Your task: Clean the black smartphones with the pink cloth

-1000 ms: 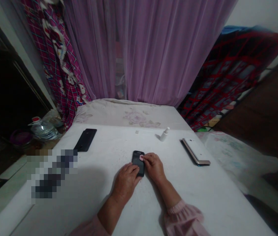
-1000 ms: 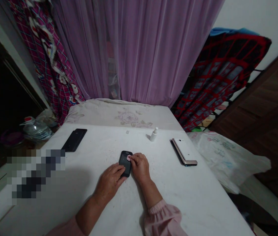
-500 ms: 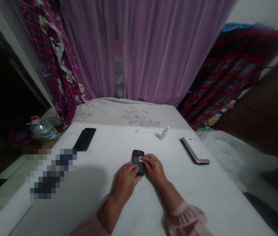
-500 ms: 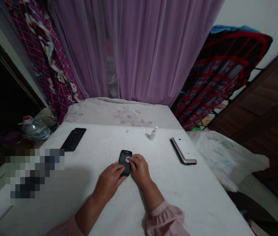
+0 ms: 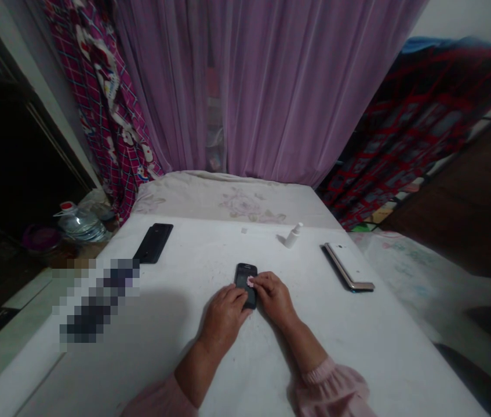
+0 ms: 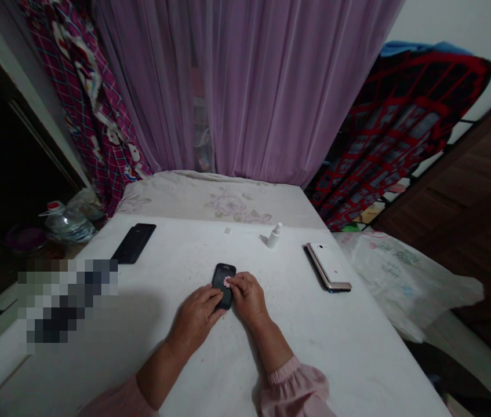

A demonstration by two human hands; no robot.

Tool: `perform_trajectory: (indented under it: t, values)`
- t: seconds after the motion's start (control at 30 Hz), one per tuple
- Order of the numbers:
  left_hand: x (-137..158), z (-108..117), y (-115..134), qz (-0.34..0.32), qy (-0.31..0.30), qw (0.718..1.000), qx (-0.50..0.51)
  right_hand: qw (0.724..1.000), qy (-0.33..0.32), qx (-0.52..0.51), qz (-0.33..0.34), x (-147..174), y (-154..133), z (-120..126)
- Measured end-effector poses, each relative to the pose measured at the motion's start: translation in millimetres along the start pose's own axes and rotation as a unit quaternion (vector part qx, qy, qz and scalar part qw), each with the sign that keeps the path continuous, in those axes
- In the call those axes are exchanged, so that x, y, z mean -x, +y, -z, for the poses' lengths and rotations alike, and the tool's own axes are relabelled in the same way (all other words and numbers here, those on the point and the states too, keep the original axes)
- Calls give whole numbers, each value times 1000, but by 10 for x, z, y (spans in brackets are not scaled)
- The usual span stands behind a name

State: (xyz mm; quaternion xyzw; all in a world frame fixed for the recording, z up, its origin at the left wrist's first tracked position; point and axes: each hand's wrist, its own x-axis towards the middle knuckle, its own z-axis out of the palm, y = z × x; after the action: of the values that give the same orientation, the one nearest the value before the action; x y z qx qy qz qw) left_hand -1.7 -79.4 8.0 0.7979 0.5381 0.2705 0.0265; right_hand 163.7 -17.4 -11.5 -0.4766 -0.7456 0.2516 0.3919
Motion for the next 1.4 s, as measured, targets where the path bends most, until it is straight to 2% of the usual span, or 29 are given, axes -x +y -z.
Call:
perform_trajectory:
  t: [0.17,0.37,0.47,0.8,1.03,1.13,1.4]
  values:
    - [6,-17,-14,0,7,1000,17,1000,-4,-12,8,104,-25,2]
    - [23,-57,-35,-11,26,999,16,1000,18,13,-18,-274,94,-56]
    - [25,-50,-33,-15,25,1000,9,999,31,22,-21,-362,122,-72]
    - [3,-15,-8,-8,3,1000,6,1000,-2,0,0,30,26,-21]
    - [18,-47,-22,-5,16,1000,20,999,24,18,-22,-319,111,-77]
    - [17,-46,-18,-7,14,1000,16,998,36,30,-30,-364,104,-89]
    - [17,-70,-32,-5,16,1000,21,996,-61,57,14,-175,-66,30]
